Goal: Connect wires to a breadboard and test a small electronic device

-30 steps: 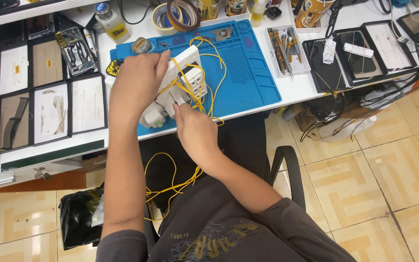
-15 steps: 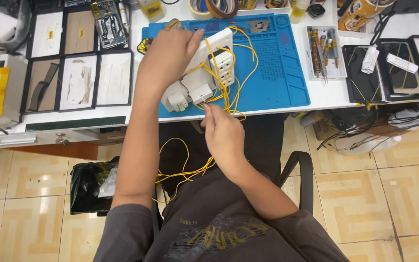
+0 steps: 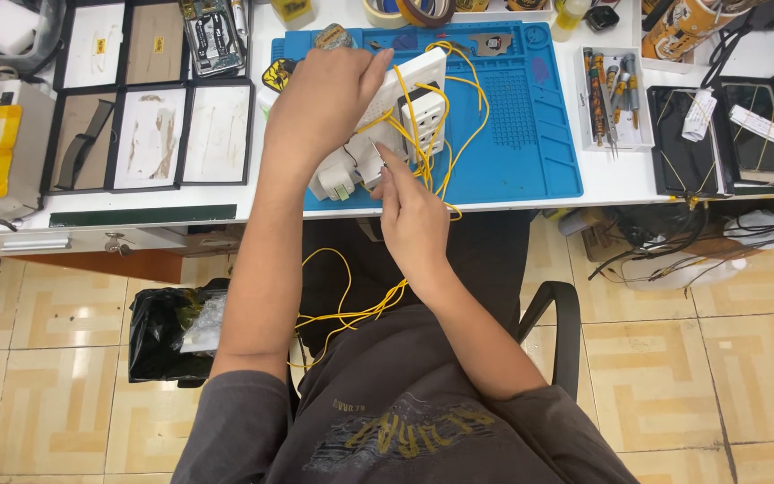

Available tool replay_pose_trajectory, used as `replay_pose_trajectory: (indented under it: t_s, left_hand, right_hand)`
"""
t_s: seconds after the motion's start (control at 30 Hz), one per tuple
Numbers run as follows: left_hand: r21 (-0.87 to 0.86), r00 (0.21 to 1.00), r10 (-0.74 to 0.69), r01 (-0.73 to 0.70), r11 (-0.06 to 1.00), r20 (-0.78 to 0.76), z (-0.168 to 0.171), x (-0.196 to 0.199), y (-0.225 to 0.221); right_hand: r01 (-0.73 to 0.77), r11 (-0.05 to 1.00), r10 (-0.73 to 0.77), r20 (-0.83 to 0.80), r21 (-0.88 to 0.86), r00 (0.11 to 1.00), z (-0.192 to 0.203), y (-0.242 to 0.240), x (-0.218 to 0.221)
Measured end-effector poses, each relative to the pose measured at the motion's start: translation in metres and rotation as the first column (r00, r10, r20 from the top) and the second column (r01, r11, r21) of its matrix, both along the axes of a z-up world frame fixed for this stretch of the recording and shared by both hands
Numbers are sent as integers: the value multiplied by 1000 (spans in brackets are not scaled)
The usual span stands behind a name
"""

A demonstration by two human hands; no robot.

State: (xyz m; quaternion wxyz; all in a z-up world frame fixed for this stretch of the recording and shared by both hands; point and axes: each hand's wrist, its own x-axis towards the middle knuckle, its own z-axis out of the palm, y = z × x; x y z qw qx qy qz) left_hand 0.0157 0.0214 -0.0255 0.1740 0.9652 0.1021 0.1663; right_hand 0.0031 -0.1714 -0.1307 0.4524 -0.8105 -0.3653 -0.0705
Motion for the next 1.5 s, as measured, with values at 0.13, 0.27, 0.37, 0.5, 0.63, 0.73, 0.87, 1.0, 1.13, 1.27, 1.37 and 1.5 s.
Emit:
replay_pose_trajectory:
  t_s: [0.13, 0.27, 0.37, 0.5, 0.63, 0.73, 0.87, 1.0, 1.13, 1.27, 1.37, 1.5]
  left_hand:
    - [23, 1000, -15, 15, 1000, 20, -2, 0, 1]
    - [25, 1000, 10, -10, 1000, 3, -1, 0, 0]
    - [23, 1000, 10, -10, 1000, -4, 1, 0, 0]
    - [27, 1000, -1, 1, 1000, -3, 0, 0, 1]
    - [15, 1000, -11, 11, 1000, 8, 0, 0, 1]
    - [19, 1000, -11, 11, 1000, 7, 0, 0, 2]
    - [18, 1000, -13, 13, 1000, 2, 0, 0, 2]
    - [16, 1000, -13, 13, 1000, -4, 1, -1, 0]
    - [28, 1000, 3, -2, 1000, -26, 4, 0, -1]
    - [4, 999, -40, 40, 999, -8, 11, -5, -7]
    - [36, 998, -64, 64, 997, 11, 8, -5, -4]
    - [-2, 997, 0, 0, 1000, -73, 16, -7, -10]
  right_hand:
    - [-2, 998, 0, -21, -55, 1000, 5, 1, -2]
    - [17, 998, -19, -30, -59, 999, 6, 4, -3]
    - [15, 996, -17, -28, -86, 999, 9, 4, -4]
    - [12, 996, -14, -19, -91, 1000, 10, 4, -4]
    - [29, 995, -32, -30, -93, 999, 9, 4, -5]
    - [41, 993, -46, -41, -107, 998, 8, 6, -5]
    - [50, 990, -55, -35, -132, 998, 5, 6, -5]
    - [52, 988, -58, -33, -147, 998, 3, 6, -4]
    - [61, 989, -62, -5, -135, 998, 3, 7, -4]
    - [88, 994, -83, 73, -71, 994, -4, 7, -4]
    - [156, 983, -133, 210, -100, 969, -4, 12, -6]
    - [197, 967, -160, 218, -159, 963, 2, 21, -8]
